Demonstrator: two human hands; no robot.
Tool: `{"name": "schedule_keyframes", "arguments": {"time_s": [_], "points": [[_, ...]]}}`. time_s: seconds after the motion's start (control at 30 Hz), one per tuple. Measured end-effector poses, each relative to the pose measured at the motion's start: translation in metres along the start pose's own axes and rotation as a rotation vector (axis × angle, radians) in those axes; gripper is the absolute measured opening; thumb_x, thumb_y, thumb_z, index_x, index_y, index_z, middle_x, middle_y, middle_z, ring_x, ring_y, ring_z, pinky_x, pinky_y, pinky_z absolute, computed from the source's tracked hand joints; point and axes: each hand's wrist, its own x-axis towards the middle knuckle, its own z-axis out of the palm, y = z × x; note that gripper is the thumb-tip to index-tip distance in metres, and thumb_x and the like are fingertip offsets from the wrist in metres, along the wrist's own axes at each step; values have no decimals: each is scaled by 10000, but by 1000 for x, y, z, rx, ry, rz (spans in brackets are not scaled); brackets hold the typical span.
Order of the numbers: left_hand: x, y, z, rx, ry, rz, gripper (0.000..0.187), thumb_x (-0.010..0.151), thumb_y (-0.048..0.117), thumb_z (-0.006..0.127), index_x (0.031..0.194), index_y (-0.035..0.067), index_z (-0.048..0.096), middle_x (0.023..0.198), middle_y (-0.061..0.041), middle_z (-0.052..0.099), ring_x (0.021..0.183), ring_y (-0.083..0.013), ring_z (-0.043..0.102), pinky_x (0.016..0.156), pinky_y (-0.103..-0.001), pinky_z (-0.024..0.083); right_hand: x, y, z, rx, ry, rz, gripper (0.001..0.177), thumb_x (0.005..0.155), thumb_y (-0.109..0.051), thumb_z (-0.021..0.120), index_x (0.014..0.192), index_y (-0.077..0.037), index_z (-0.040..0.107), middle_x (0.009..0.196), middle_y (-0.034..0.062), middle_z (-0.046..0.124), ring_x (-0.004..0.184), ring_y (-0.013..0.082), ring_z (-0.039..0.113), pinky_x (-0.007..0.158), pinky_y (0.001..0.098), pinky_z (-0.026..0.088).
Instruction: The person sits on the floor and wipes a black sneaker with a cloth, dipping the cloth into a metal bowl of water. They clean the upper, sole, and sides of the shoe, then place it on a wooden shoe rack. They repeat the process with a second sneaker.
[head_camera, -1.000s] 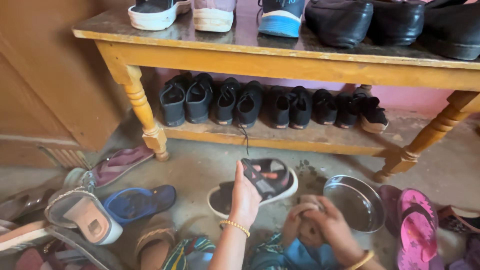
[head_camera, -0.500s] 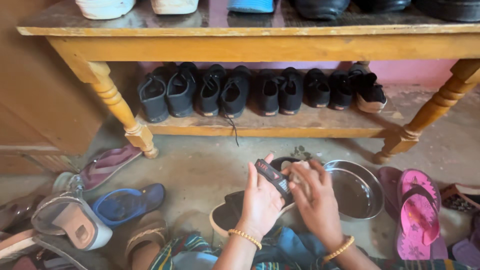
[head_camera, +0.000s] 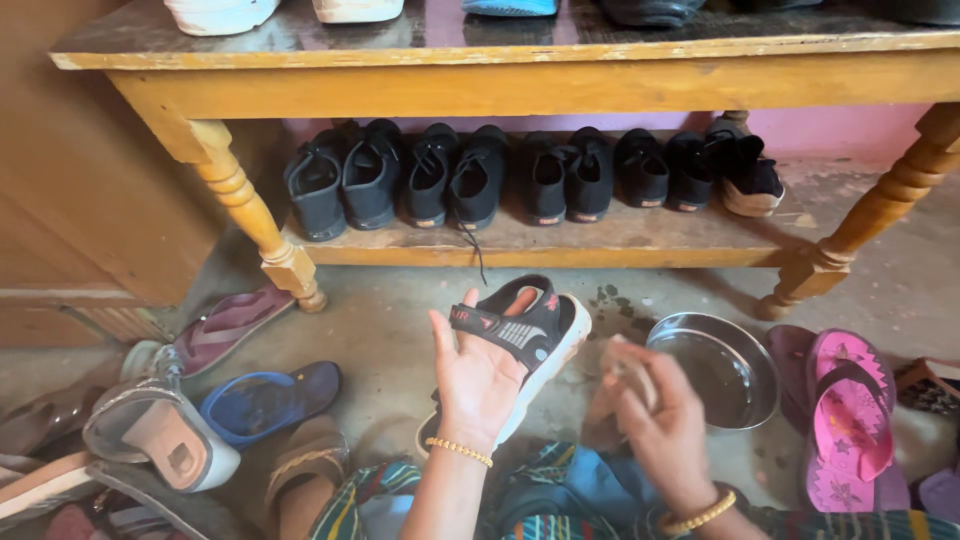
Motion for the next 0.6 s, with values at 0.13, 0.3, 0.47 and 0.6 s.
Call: {"name": "schedule_keyframes", "arguments": {"time_s": [0.13,0.3,0.47,0.6], "points": [[1,-4,3,-45,-35,-16,779,938,712,361,1559,257,246,1498,-304,454,1363,-455,475,1125,-577,375,4,-6,-1,-127,53,-376,365,904,-108,728,1265,-60,704,1161,133,685,961,310,668,805,391,532],[-3,-11,4,-88,-72,-49,793,929,733,376,1564,276,246,1524,-276,418,1378,-462,454,1135,-574,376,8,-17,6,-397,96,-577,374,816,-112,740,1189,-93,730,1221,147,666,1083,325,686,866,389,562],[-5,-16,7,-77,-82,-63,792,933,736,379,1566,276,253,1544,-315,400,1397,-476,437,1143,-575,371,16,-30,2,-382,152,-385,310,855,-103,731,1165,-99,730,1206,107,691,1056,290,687,849,389,568],[-4,-15,4,-37,-56,-76,779,881,749,378,1510,300,285,1518,-283,403,1359,-474,453,1089,-622,375,-3,-24,8,-514,91,-702,321,818,-98,695,1137,-98,730,1149,98,702,1019,329,662,843,413,551]]}}
